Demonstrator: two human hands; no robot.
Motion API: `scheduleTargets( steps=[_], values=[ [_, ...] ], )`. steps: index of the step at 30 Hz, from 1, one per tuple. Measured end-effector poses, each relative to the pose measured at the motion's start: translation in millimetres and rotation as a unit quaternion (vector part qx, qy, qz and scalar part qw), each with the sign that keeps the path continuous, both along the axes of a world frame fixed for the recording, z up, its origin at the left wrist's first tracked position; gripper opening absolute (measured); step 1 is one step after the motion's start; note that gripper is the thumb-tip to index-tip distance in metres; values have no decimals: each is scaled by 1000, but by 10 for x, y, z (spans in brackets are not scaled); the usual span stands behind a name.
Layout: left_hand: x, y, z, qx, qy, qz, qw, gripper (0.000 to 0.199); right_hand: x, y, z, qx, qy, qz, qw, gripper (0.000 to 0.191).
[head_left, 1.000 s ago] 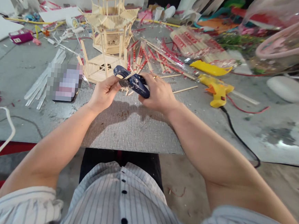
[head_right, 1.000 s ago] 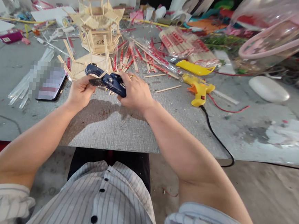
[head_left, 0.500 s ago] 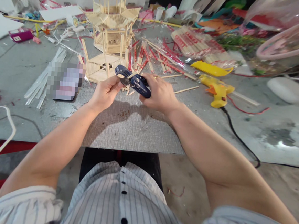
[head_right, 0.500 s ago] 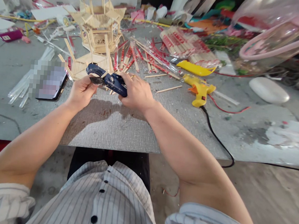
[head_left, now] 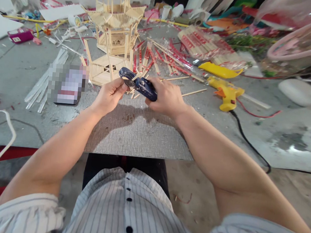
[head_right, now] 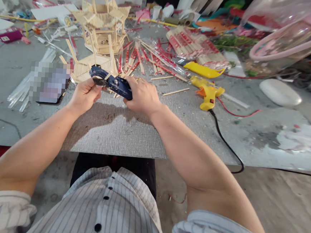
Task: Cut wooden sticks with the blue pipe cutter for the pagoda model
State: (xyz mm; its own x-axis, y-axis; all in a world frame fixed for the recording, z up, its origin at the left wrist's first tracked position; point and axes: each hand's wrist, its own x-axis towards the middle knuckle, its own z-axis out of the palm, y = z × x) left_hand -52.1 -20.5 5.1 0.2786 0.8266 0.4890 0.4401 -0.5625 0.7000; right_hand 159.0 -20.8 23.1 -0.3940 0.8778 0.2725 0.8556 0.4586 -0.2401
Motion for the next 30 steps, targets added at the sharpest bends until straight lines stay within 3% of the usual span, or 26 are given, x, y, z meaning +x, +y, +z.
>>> scheduleTargets(
  steps=[8,15,18,21,25,27,30],
  values=[
    [-13,43,-4,-28,0,-8,1000,50,-22,-72,153,-41,-64,-36,996,43],
    [99,-32,86,-145,33,4,989,35,3,-192,308,-142,-83,-47,985,17],
    [134,-42,80,-142,63,32,987,30,-42,-222,358,-192,-72,-53,977,10],
    [144,-36,75,-133,106,64,983,22,-110,-229,377,-304,-35,-82,948,17],
    [152,-16,83,-149,186,77,968,20,-141,-207,323,-457,98,-116,876,20],
    [159,1,80,-150,202,78,965,20,-135,-195,293,-482,131,-125,857,17],
    [171,28,71,-149,204,77,964,18,-130,-186,280,-479,137,-130,858,14]
  ],
)
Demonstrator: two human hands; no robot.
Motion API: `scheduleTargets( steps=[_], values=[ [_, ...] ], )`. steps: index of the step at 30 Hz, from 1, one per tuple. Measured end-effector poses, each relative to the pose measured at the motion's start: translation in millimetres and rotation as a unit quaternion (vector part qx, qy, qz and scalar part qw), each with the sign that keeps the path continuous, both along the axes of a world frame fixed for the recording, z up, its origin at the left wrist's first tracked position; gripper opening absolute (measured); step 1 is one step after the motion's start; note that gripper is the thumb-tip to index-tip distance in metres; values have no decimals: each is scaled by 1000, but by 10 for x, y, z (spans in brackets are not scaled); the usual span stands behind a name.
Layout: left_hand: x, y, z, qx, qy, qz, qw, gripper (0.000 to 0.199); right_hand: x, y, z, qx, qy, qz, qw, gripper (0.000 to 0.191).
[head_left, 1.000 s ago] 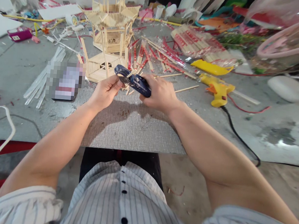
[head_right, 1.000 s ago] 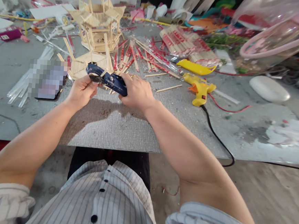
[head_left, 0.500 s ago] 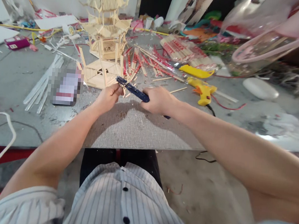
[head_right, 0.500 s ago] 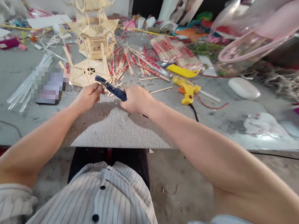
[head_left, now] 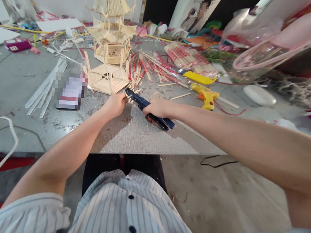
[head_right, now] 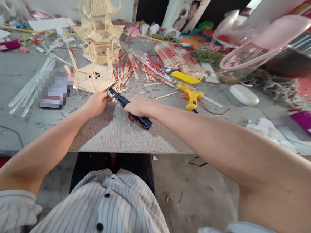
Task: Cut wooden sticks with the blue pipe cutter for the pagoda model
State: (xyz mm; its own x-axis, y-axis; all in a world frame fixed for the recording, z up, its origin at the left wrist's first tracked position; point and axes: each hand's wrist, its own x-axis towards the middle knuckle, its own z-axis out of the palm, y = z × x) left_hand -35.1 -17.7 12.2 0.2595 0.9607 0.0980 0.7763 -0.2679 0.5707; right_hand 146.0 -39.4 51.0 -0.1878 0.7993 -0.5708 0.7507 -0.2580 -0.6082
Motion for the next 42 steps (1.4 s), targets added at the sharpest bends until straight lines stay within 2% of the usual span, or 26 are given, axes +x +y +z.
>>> scheduleTargets(
  steps=[8,18,24,31,35,39,42],
  values=[
    [4,19,-17,7,-33,-12,999,22,-9,-7,2,2,15,-7,1000,11],
    [12,16,2,-7,-3,-4,1000,21,-26,-8,31,-17,13,-19,1000,11],
    [17,19,-2,1,-4,-8,1000,19,-18,0,-13,-23,15,-20,999,11],
    [13,60,-86,18,37,-5,999,22,-3,-4,-76,67,-30,10,997,20],
    [19,49,-62,3,25,-3,1000,21,21,-4,-102,-6,53,-35,998,12],
    [21,17,13,-23,15,20,999,19,127,26,-129,-67,152,-80,983,3],
    [8,-4,36,-30,-16,31,999,18,236,86,-71,-126,202,-83,968,9]
  ],
)
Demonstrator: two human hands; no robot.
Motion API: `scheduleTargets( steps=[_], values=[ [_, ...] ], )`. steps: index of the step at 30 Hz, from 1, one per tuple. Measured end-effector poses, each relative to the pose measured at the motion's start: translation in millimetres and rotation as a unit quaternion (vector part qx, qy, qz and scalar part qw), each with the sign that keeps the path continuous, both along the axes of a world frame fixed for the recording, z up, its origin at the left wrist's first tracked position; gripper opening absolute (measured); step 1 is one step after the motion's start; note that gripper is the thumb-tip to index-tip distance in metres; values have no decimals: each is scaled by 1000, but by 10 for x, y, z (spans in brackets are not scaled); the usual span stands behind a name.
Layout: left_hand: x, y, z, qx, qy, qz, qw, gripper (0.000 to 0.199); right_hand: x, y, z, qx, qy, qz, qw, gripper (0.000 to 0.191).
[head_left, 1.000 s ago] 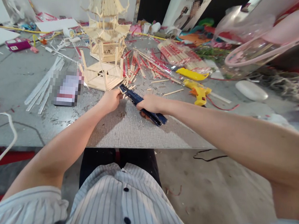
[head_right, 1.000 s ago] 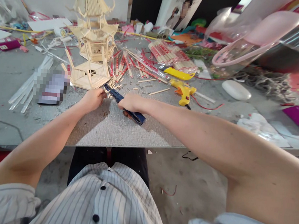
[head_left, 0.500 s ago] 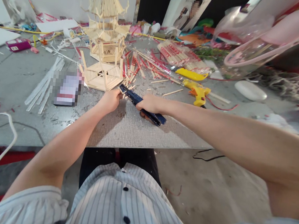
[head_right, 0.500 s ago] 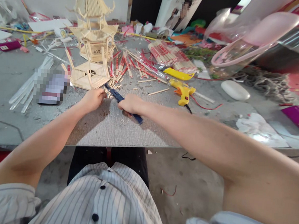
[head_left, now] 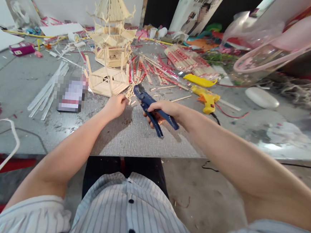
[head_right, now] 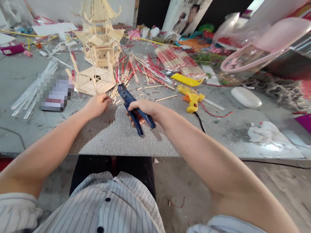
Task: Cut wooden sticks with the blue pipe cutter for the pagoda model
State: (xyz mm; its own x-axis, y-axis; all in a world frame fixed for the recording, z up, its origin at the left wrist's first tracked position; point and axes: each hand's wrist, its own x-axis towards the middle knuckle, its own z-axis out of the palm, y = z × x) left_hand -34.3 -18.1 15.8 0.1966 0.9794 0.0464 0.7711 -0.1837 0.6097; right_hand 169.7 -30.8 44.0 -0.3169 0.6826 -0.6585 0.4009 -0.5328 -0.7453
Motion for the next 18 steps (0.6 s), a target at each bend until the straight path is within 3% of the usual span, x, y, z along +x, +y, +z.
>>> scheduleTargets(
  steps=[2,5,8,10,13,18],
  values=[
    [-16,-6,-13,3,-44,16,999,16,54,54,68,16,50,8,999,13],
    [-44,-6,-38,6,-129,20,991,16,89,147,111,206,110,-37,972,16],
    [-68,-10,-26,16,-196,3,981,18,101,246,-10,446,-3,-137,885,27],
    [-81,-15,-8,33,-215,-3,976,22,114,299,-161,541,-141,-159,814,43],
    [-95,-21,2,67,-217,-14,974,24,117,326,-361,581,-267,-107,761,61],
    [-100,-35,-14,103,-236,-52,965,20,17,228,-392,607,-311,-5,732,65]
  ],
)
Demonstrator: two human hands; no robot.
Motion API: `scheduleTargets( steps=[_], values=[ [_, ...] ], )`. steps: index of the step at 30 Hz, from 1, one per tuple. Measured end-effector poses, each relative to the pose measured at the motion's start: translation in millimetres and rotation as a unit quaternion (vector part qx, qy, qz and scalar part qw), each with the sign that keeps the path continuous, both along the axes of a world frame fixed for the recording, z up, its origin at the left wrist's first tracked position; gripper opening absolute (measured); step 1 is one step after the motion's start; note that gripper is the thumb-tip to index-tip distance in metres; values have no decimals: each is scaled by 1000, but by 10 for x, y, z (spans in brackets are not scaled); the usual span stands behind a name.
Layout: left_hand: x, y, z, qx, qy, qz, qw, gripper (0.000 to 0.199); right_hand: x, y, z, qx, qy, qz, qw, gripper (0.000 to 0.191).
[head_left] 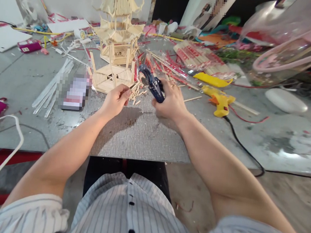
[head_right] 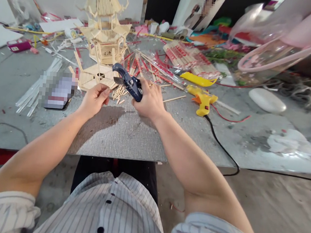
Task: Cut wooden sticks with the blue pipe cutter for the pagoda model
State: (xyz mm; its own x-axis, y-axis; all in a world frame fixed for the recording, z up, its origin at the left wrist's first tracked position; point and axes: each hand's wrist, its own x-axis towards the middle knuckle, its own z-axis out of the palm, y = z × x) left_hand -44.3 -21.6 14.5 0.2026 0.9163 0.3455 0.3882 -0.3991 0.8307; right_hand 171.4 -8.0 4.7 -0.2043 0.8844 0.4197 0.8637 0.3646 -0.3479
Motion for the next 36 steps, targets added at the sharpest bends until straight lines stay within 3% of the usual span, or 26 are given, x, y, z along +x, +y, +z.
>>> scheduleTargets(
  steps=[14,36],
  values=[
    [34,-53,18,47,-38,-48,997,27,-99,-160,160,-13,-87,65,994,67],
    [26,-31,-13,56,-6,-48,997,35,-136,-210,188,-21,-123,59,990,60]
  ],
)
